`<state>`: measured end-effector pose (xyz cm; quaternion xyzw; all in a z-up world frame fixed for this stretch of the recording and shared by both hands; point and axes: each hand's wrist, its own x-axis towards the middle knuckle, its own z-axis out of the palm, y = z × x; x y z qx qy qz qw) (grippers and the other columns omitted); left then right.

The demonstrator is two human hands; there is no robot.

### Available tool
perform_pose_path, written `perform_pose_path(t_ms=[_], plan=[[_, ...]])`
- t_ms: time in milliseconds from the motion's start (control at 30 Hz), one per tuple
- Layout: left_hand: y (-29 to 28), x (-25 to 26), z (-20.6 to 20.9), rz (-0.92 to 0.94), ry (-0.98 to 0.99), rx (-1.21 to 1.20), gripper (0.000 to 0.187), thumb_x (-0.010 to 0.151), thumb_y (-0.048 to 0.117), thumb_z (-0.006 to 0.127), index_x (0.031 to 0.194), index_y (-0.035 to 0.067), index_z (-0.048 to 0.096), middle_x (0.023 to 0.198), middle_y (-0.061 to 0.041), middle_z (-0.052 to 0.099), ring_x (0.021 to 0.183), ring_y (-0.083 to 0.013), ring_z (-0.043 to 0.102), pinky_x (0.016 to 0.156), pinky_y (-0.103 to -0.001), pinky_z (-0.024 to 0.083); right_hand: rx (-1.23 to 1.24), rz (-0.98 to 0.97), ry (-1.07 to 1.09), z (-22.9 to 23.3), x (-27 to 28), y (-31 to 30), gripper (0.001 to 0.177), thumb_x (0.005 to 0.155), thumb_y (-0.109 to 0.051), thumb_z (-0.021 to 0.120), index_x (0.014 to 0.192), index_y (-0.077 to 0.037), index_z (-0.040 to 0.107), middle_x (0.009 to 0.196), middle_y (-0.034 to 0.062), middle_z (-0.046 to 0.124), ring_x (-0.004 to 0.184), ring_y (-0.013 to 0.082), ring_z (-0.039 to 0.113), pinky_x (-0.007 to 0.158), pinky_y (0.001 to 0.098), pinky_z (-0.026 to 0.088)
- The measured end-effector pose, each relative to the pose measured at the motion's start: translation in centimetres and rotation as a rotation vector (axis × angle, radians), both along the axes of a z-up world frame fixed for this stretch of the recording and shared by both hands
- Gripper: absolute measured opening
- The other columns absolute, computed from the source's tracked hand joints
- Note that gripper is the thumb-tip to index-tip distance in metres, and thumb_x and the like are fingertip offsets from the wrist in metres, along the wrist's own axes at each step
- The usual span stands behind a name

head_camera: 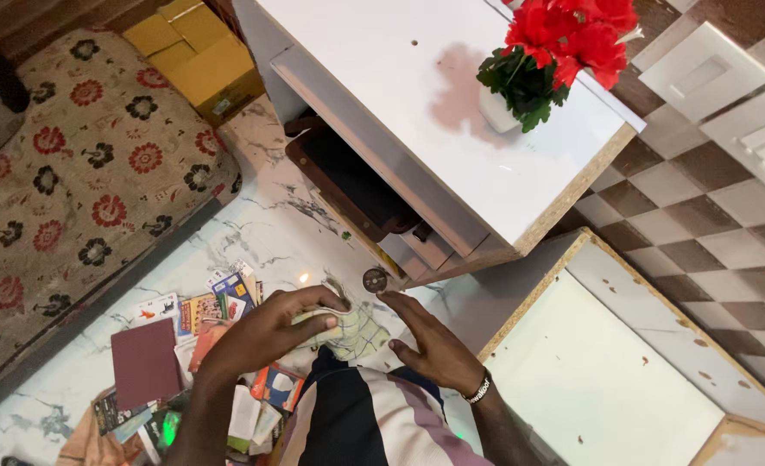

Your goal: The person wipes a small white stool and a white cabinet with a cloth, then places a red flower decoration on top of the cabinet.

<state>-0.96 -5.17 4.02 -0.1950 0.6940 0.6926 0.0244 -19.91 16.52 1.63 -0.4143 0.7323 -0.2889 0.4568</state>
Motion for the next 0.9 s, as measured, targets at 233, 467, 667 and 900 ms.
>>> perform_pose_path(t_ms=[233, 467, 667, 900], plan=[[-4.6, -3.6, 2.7, -0.513, -0.155, -0.396, 0.033, 0.093, 0.039, 0.065, 0.121, 0.021, 0.072, 0.107, -0.005, 0.077, 0.104, -0.0236, 0.072, 0.090, -0.040, 0.053, -0.405, 0.123, 0.040, -1.6, 2.7, -6.5, 0.073, 0.087, -0.040, 0.078, 0.146, -0.008, 0.053, 0.149, 0.0170, 0.054, 0.149, 0.0350, 0.037, 0.128, 0.0545, 0.011], [-6.4, -6.0, 4.8, -0.485, -0.170, -0.544, 0.031, 0.090, 0.039, 0.066, 0.115, 0.022, 0.074, 0.102, -0.003, 0.079, 0.101, -0.0241, 0.069, 0.091, -0.043, 0.052, -0.272, -0.055, 0.160, -2.6, 0.3, -3.8, 0.040, 0.090, -0.043, 0.075, 0.105, -0.007, 0.075, 0.096, 0.0102, 0.071, 0.111, 0.0250, 0.070, 0.132, 0.0543, 0.016], [-5.4, -7.3, 8.4, -0.411, -0.461, -0.509, 0.041, 0.088, 0.051, 0.068, 0.123, 0.031, 0.072, 0.106, 0.000, 0.078, 0.105, -0.0198, 0.069, 0.090, -0.044, 0.055, -0.371, -0.198, -0.064, -0.8, -0.4, -1.8, 0.033, 0.099, -0.031, 0.066, 0.114, -0.002, 0.067, 0.103, 0.0103, 0.073, 0.090, 0.0219, 0.072, 0.076, 0.0393, 0.059], [-8.3, -8.2, 12.1, -0.487, -0.437, -0.655, 0.044, 0.082, 0.046, 0.078, 0.121, 0.025, 0.070, 0.108, -0.001, 0.076, 0.107, -0.0195, 0.067, 0.089, -0.043, 0.053, -0.471, -0.288, 0.073, 3.8, -2.9, -1.4, 0.026, 0.093, -0.018, 0.074, 0.112, 0.000, 0.072, 0.098, 0.0117, 0.075, 0.086, 0.0206, 0.073, 0.074, 0.0350, 0.057]])
